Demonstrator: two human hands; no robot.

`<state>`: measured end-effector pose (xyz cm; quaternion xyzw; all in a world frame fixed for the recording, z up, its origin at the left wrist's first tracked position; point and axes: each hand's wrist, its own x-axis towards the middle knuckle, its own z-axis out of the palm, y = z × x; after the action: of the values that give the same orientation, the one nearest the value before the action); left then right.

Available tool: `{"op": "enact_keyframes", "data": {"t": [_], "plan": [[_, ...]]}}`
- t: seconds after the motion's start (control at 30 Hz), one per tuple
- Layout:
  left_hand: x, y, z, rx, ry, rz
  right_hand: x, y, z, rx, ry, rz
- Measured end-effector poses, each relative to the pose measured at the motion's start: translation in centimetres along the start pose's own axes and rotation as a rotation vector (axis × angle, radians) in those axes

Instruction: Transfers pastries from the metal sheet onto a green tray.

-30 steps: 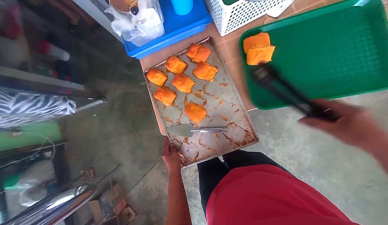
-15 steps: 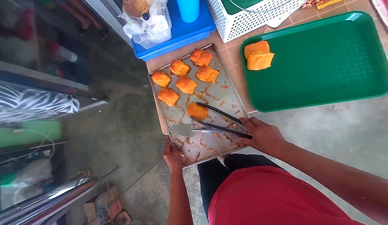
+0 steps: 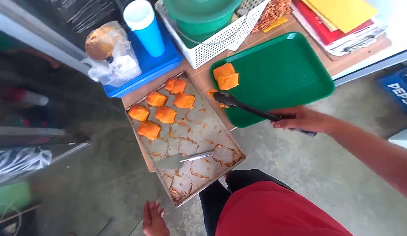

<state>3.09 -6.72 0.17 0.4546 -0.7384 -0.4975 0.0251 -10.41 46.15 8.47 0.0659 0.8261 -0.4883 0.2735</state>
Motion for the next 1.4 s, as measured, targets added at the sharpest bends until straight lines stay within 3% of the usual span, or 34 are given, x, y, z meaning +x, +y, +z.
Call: {"op": "enact_keyframes", "data": {"t": [0.17,0.37,0.57,0.8,0.97,1.07,1.2,1.4], "plan": [[-0.5,-3.7,-0.9,0.086,-0.023,-0.055,2.5,2.7,-6.7,-0.786,0.357,-0.371],[-0.8,-4.1,-1.3,0.112,-0.019,-0.057,5.9,3.9,-10.3,-1.108,0.464,-0.649],[-0.4,-4.1,-2.0,0.117,0.002,-0.048,7.5,4.1,-10.4,-1.132,0.476,-0.639],[0.0,-3.8,-1.5,0.088,0.004,-0.057,4.4,2.6,-8.8,-0.904,0.407,-0.442],[0.4,-2.7,-0.6,0.125,0.004,0.01,4.3,2.6,-7.8,-1.062,0.487,-0.477],[0.8,-1.7,-0.3,0.159,0.01,0.129,4.5,2.7,-8.3,-1.102,0.489,-0.53],[0.9,1.9,1.6,0.298,-0.017,0.416,4.3,2.6,-8.8,-1.069,0.458,-0.52],[2.5,9.1,9.9,0.465,-0.12,0.795,0.1,3.9,-5.0,-0.662,0.482,-0.331]]}}
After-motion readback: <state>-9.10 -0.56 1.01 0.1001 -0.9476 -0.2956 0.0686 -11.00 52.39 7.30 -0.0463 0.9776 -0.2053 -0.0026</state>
